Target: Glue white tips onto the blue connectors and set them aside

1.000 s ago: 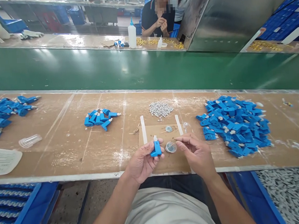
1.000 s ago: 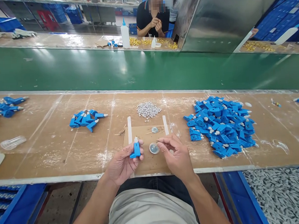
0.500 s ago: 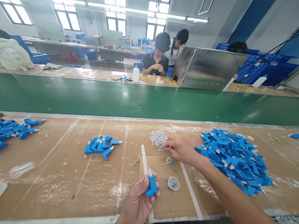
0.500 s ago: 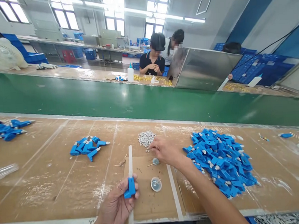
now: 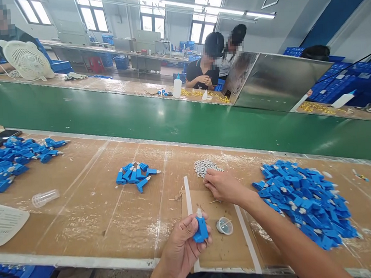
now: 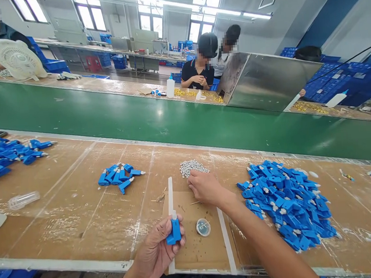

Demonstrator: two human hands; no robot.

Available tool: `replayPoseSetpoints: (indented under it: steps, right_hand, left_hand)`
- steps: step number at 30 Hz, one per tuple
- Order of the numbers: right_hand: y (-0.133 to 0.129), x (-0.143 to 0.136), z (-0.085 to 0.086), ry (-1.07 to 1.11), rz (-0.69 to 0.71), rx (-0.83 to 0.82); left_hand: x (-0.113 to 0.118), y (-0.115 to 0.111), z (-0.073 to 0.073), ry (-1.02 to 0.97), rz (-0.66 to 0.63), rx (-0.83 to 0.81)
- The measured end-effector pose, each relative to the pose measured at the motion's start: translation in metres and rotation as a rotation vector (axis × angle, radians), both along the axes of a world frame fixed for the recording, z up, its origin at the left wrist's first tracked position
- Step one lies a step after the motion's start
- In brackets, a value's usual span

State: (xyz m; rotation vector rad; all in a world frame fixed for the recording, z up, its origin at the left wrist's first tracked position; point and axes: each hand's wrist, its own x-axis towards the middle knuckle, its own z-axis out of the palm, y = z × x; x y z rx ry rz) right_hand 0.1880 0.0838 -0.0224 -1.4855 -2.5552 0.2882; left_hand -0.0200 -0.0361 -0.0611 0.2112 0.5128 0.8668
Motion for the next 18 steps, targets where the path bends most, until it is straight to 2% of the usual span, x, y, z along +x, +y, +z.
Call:
replayPoseSetpoints:
  steps: [5,8,10,13,18]
  right_hand:
    - [0.000,-0.003,0.017,0.109,0.016,-0.051]
    - [-0.016,-0.002,0.032,0.238,0.000,-0.100]
    - [-0.034,-0.003,0.041,0.430,-0.012,-0.187]
    - [-0.066,-0.007,0.049,0.860,-0.036,-0.385]
    - [-0.104,-0.011,0.046,1.312,-0.082,-0.601]
  left_hand:
    - [-0.003,0.005,0.008,-0.053,0.006,-0.034]
    - [-0.006,0.009,0.016,-0.066,0.030,-0.022]
    - [-0.007,0.011,0.023,-0.067,0.037,0.008]
    - [-0.006,0.012,0.033,-0.062,0.028,0.056]
    - [0.002,0.011,0.047,-0.058,-0.012,0.112]
